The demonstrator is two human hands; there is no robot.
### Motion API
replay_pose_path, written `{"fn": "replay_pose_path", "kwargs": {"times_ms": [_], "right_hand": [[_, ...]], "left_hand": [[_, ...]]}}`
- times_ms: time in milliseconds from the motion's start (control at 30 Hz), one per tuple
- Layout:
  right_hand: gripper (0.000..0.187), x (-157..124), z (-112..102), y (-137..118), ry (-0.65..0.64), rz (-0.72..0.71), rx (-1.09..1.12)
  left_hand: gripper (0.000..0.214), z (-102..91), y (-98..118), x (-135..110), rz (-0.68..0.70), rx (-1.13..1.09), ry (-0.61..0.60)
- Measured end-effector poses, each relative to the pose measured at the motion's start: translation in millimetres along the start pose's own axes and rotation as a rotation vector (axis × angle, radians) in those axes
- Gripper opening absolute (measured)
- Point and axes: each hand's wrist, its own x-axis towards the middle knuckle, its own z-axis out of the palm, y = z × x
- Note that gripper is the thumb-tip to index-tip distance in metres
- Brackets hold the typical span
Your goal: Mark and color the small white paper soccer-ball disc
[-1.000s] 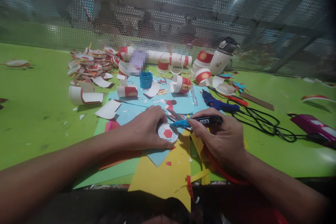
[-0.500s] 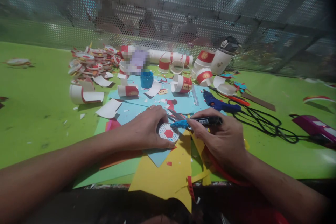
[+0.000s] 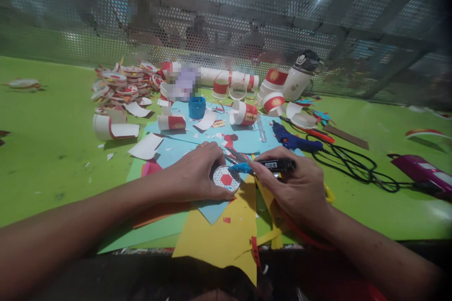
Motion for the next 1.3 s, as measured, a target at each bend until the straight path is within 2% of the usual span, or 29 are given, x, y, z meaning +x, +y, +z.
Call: {"fn": "replay_pose_path", "kwargs": {"times_ms": [167,233,500,1067,1300], "right_hand": [[0.010,-5.0,-2.0,2.8,0.113,0.147,0.133],[0.011,-6.2,-2.2,4.4,0.128,0.164,0.165],[0.015,0.2,0.8,4.1,0.062,0.067,0.048],[0.012,1.3,2.0,3.2,-0.058,0.105,0.113],[0.012,1.3,2.7,-0.5,-0.087,0.170,0.164]], "left_hand": [[0.047,-0.6,0.1,0.4,-0.006,-0.002,-0.011],[0.047,-0.9,0.6,0.7,0.003,0.003,-0.019],[0.047,-1.4,1.8,-0.2,-0.010,-0.002,-0.030],[0.046,0.0,-0.6,0.4,-0.005,-0.026,-0.009],[0.047,0.4,-0.8,0.8,0.003,-0.020,0.002]]}}
